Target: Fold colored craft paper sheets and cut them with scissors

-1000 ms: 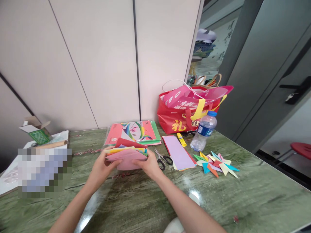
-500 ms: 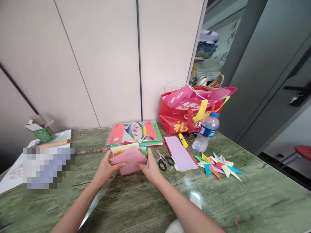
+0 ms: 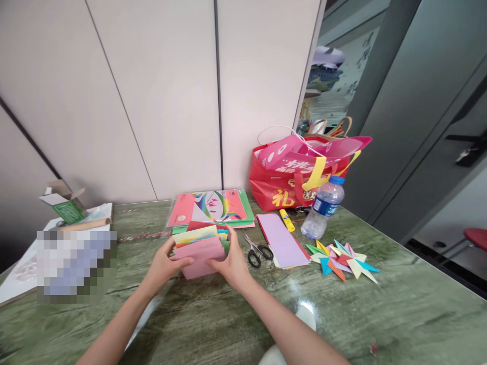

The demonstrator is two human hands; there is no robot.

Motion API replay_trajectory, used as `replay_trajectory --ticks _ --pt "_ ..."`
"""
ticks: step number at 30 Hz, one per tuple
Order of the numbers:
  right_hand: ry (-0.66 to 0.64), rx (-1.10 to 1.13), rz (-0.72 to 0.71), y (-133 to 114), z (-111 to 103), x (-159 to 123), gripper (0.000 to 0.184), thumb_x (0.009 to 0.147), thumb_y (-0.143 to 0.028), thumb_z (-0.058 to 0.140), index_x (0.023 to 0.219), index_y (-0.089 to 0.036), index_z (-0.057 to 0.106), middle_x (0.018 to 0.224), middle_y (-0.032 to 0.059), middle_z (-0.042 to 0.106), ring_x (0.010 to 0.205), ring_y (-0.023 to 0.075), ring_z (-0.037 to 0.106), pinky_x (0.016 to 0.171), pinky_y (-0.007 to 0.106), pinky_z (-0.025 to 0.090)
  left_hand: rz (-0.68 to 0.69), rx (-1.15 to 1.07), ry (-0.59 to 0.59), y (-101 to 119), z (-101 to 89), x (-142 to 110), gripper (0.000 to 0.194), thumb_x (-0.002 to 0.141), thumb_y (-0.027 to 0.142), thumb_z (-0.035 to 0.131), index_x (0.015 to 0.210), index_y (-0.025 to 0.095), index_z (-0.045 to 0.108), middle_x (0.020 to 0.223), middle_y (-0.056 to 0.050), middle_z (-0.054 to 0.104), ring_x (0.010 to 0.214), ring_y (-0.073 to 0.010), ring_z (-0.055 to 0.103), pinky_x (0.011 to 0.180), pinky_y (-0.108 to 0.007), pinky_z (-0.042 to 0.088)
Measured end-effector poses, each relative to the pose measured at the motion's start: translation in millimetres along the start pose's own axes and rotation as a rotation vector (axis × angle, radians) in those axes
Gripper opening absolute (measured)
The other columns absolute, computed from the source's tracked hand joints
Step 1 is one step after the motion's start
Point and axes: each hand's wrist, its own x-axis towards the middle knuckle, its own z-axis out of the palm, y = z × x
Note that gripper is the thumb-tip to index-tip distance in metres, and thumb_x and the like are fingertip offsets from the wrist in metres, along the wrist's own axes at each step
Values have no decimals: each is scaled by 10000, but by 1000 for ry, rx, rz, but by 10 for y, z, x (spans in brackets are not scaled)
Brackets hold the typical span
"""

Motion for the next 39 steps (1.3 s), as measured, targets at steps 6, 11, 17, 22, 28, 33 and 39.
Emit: replay_trajectory --ticks 6,11,17,22,28,33,39 --pt "3 56 13 -130 126 -95 807 665 -253 627 1311 -185 147 1275 117 382 1172 214 382 983 351 310 -9 1 226 -30 232 -44 545 566 372 700 1026 198 464 986 -53 603 936 -218 564 787 -326 436" --pt "143 187 -7 -138 88 -20 760 688 -317 621 1297 -187 184 1183 119 444 1121 211 426 944 350 356 42 55 217 -55 185 -29 631 472 345 757 1013 196 468 1005 -58 588 973 -240 536 818 -347 416" --pt "151 -2 -164 -205 47 -30 510 815 -317 464 1289 -251 290 1161 84 425 1079 197 427 917 382 358 144 115 -85 -144 26 -10 663 517 302 743 1093 193 433 1072 -53 567 999 -215 526 873 -352 388" --pt "23 -139 -247 -206 51 -42 279 840 -289 423 1098 -236 515 1122 76 425 1130 200 378 938 356 334 140 148 -40 -197 -1 -17 962 506 323 755 1289 230 205 1171 -95 481 1017 -237 519 877 -389 401" --pt "33 -89 -294 -143 49 -15 300 835 -298 437 1121 -212 473 1089 75 492 1059 194 447 918 350 354 413 443 13 -135 36 -43 898 618 311 688 1331 337 143 1250 -71 368 1177 -245 368 957 -395 322" --pt "39 -26 -219 -58 107 -72 553 734 -416 567 1197 -185 375 1169 103 460 1091 230 439 917 359 367 398 514 18 -205 68 -54 732 639 278 673 1265 290 294 1183 -71 394 1141 -230 403 937 -367 355" --pt "42 61 -70 -20 226 -164 756 730 -374 586 1301 -171 134 1311 131 316 1198 212 353 999 368 295 429 442 148 -202 166 -49 516 696 213 617 1157 245 388 1129 -70 456 1118 -220 425 939 -395 349"
